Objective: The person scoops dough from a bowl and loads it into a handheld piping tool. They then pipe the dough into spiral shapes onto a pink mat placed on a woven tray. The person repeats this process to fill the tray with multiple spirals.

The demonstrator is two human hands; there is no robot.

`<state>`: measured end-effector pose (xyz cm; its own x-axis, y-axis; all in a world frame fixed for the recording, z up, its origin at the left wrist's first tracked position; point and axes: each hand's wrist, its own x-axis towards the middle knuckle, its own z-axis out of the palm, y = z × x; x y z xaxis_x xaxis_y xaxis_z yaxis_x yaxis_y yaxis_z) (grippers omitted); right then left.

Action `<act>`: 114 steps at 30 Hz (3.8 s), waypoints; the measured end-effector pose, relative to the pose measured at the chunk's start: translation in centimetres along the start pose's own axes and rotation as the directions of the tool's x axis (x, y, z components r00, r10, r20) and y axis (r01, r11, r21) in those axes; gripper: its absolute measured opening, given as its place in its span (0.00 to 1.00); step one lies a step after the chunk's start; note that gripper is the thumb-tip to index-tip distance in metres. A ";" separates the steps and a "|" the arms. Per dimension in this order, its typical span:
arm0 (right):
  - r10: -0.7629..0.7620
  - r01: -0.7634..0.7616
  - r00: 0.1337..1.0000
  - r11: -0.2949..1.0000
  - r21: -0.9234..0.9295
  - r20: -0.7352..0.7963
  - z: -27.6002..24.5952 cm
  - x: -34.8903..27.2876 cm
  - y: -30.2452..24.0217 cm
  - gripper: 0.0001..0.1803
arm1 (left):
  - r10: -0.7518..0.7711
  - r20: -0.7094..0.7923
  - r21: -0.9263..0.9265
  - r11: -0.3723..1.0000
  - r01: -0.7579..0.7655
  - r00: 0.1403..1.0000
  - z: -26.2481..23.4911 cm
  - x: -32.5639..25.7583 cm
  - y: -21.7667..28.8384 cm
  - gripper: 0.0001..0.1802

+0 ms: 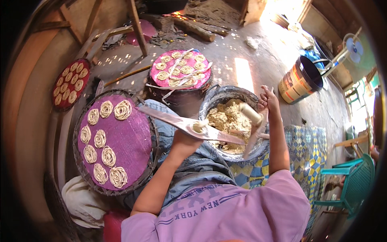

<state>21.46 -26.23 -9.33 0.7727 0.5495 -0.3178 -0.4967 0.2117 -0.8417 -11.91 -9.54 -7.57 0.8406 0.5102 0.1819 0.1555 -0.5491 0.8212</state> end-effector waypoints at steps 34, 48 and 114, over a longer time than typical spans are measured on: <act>0.114 0.094 0.993 -0.491 -0.866 0.044 -3.0 -5.4 14.1 0.24 | 0.367 -0.568 -0.092 0.861 -0.500 0.736 -5.6 11.2 8.1 0.25; 0.322 0.341 0.922 -0.415 -0.844 0.215 -1.5 -7.0 17.2 0.18 | 0.434 -0.464 0.206 0.901 -0.382 0.772 -8.2 9.0 7.3 0.23; 0.089 -0.026 0.996 0.064 -0.998 -0.020 0.4 -1.4 27.3 0.15 | 0.438 -0.414 0.243 0.898 -0.367 0.798 -8.3 6.1 4.8 0.23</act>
<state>6.68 -20.90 -31.73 0.7331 0.5496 -0.4006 0.3422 -0.8071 -0.4812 -10.30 -3.55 1.95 0.5236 0.4408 0.7291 -0.0430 -0.8410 0.5393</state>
